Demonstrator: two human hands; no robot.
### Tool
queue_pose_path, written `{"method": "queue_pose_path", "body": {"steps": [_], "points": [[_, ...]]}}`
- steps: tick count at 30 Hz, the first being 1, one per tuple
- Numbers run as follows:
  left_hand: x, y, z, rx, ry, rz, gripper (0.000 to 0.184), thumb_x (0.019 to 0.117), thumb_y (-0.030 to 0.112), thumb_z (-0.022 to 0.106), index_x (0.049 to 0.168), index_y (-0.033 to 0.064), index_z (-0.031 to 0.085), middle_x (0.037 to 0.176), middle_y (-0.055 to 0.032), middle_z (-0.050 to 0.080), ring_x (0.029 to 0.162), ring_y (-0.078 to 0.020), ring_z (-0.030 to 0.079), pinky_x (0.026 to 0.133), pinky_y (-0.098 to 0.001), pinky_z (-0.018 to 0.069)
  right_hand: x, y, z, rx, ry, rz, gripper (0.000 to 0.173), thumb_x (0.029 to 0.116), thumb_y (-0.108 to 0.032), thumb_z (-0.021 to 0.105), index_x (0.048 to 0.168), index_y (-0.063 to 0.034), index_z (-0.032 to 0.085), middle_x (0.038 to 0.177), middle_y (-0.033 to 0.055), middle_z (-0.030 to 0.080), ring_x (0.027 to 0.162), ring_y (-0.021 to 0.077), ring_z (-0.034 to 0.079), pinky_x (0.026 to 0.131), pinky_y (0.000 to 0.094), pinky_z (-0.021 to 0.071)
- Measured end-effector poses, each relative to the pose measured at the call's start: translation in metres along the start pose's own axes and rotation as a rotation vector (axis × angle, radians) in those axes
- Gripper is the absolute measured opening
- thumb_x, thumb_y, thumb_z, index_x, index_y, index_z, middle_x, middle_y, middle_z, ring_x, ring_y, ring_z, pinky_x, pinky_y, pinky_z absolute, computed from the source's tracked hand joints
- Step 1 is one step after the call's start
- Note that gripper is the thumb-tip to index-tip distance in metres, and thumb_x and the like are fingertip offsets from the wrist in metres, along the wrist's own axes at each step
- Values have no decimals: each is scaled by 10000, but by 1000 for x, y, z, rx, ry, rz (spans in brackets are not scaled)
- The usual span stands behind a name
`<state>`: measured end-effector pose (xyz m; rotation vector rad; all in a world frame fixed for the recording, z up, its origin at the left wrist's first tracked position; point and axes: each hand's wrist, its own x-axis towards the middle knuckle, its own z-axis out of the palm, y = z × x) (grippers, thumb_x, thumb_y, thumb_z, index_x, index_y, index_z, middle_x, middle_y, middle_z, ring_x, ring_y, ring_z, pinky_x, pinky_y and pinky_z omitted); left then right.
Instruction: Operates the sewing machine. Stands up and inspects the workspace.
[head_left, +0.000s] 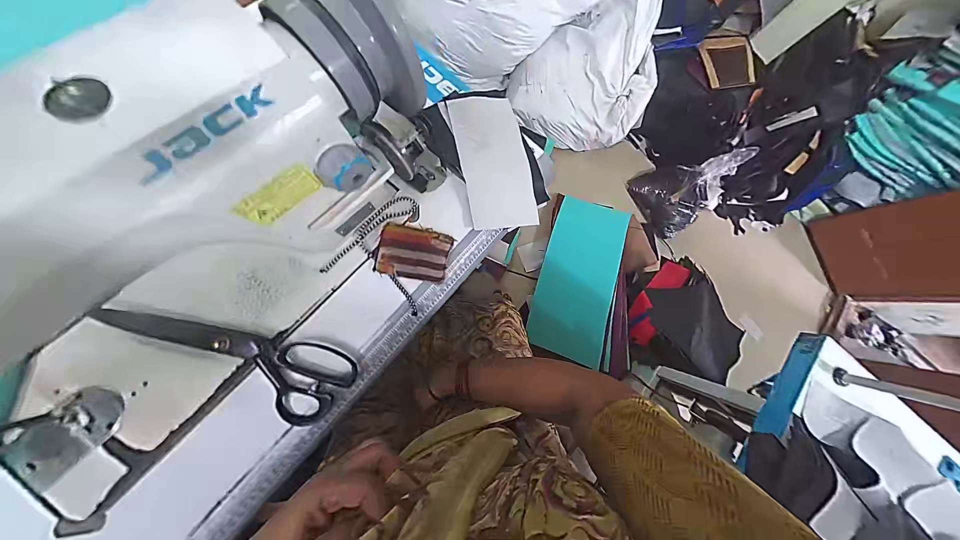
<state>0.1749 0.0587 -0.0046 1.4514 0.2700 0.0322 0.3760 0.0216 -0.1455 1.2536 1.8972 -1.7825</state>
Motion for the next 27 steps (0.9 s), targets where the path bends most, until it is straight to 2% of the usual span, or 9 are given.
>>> {"method": "queue_pose_path", "body": {"steps": [2, 5, 9, 11, 18, 21, 24, 26, 27], "points": [[12, 6, -20, 21, -35, 39, 248, 1010, 304, 594, 879, 118, 694, 1046, 19, 633, 1082, 14, 553, 948, -153, 453, 11, 7, 8, -57, 92, 16, 323, 1003, -161, 629, 1128, 136, 652, 1155, 339, 646, 1115, 519, 611, 942, 682, 451], [7, 34, -45, 56, -60, 6, 282, 974, 439, 624, 860, 192, 701, 1047, 69, 607, 1078, 31, 538, 928, -133, 442, -8, -5, -4, 24, 55, 232, 420, 1020, -163, 591, 1333, 116, 560, 1392, 356, 536, 1327, 548, 477, 1107, 723, 319], [12, 81, -71, -28, -200, 118, 313, 1008, 436, 578, 840, 199, 694, 1220, 64, 683, 1318, -105, 534, 1146, -302, 404, -89, -11, -44, 165, -41, 415, 509, 1032, -356, 579, 1201, 118, 649, 1277, 336, 619, 1230, 498, 576, 1006, 693, 417], [27, 93, -78, -202, -281, 187, 323, 1034, 422, 551, 886, 185, 713, 1169, 52, 728, 1337, -151, 554, 1198, -371, 370, -123, -10, -52, 199, -82, 444, 500, 1064, -354, 520, 1215, 105, 645, 1288, 331, 617, 1238, 489, 579, 1011, 688, 416], [159, 116, -69, -338, -569, -33, 326, 968, 479, 587, 805, 221, 700, 848, 138, 664, 896, 7, 616, 851, -232, 486, -177, 60, -68, 157, -60, 429, 394, 1077, -194, 490, 1235, 142, 621, 1309, 350, 601, 1258, 503, 562, 1031, 683, 402], [239, 151, -44, -89, -549, -97, 491, 962, 608, 534, 871, 161, 715, 853, 107, 689, 818, 25, 622, 763, -205, 510, -264, 95, -108, 120, 436, 458, 429, 1028, -242, 581, 1353, 36, 609, 1440, 295, 534, 1355, 476, 496, 1095, 645, 400], [289, 220, -28, 347, -163, 188, 552, 1023, 582, 473, 1088, 103, 740, 1086, 33, 730, 1059, -18, 646, 979, -274, 526, -417, 86, -148, 129, 1230, 285, 525, 1010, -351, 618, 1395, 4, 600, 1496, 214, 535, 1414, 357, 483, 1188, 512, 353], [292, 246, -63, 508, 69, 433, 415, 1043, 476, 511, 1254, 158, 674, 1290, 36, 672, 1237, -74, 596, 1074, -310, 491, -526, 42, -150, -14, 1733, 113, 577, 1017, -400, 559, 1436, -3, 548, 1507, 124, 541, 1416, 237, 482, 1197, 438, 359], [286, 242, -114, 625, 30, 569, 419, 1074, 398, 477, 1404, 151, 551, 1430, 24, 571, 1312, -79, 532, 1068, -262, 447, -578, 16, -139, -101, 1912, 49, 591, 1060, -451, 488, 1480, -35, 490, 1510, 29, 527, 1409, 124, 471, 1197, 350, 377]]}}
